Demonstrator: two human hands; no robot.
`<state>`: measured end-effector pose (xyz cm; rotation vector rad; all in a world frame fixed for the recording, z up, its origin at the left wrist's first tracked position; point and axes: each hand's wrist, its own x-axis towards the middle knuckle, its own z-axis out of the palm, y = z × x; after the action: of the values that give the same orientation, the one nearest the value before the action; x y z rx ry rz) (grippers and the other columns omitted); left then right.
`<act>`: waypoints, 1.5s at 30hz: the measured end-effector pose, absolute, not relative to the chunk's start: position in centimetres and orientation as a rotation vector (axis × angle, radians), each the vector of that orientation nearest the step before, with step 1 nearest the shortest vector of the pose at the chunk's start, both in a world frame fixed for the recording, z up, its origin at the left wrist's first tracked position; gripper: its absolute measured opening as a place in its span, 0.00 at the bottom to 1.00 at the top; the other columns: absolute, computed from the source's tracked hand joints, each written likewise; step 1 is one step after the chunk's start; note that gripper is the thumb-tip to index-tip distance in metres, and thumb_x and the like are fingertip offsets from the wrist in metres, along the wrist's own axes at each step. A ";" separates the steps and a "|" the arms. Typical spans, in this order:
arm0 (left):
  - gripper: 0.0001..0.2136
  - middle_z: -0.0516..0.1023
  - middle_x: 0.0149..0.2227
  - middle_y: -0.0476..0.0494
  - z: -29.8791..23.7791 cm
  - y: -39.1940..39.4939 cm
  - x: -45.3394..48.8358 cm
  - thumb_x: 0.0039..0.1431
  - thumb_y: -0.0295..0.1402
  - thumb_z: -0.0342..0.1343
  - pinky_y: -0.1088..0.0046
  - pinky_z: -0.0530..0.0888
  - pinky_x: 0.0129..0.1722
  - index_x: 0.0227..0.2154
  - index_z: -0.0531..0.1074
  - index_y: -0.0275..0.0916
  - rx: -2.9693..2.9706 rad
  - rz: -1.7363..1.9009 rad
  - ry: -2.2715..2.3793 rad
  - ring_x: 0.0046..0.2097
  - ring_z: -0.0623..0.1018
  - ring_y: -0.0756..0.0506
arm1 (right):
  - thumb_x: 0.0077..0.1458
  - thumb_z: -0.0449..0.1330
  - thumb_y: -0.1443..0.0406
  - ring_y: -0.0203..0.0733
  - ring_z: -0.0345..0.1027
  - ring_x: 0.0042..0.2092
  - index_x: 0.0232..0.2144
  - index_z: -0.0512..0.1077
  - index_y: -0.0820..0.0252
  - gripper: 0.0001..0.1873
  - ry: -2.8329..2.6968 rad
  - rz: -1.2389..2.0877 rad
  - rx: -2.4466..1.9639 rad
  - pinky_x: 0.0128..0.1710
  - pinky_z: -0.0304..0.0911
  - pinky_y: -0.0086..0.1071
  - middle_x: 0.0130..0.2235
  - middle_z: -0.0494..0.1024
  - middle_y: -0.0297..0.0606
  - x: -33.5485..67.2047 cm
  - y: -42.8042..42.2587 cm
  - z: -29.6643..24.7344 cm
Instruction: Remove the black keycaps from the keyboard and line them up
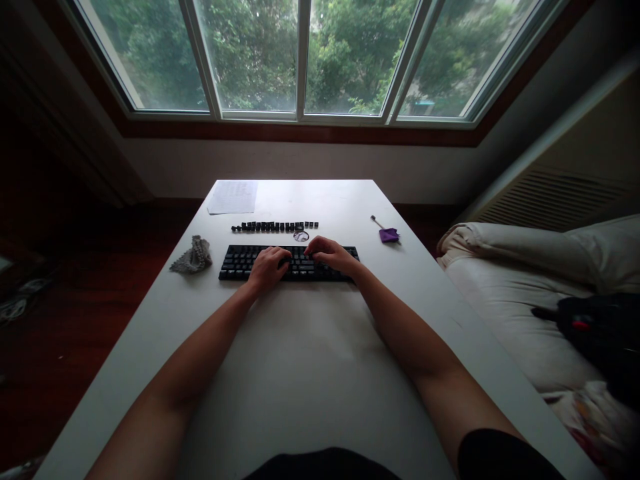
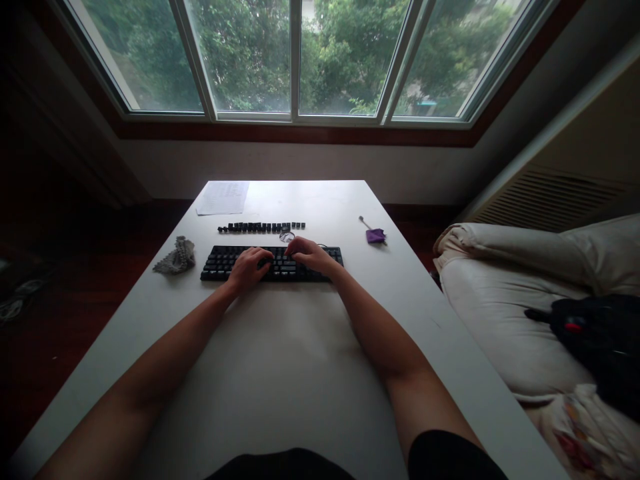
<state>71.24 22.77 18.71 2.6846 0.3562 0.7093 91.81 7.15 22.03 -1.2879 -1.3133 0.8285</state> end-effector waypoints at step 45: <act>0.07 0.78 0.47 0.43 18.4 24.7 70.6 0.61 0.33 0.59 0.58 0.70 0.54 0.41 0.77 0.45 2.628 0.671 0.362 0.51 0.75 0.39 | 0.64 0.60 0.65 0.48 0.65 0.50 0.47 0.76 0.53 0.10 -1.712 -0.192 -1.940 0.51 0.65 0.40 0.44 0.76 0.41 85.4 9.7 18.4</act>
<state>70.63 24.68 18.39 2.6276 0.3616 0.6713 85.37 9.69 18.36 -1.9402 -1.7123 -0.1922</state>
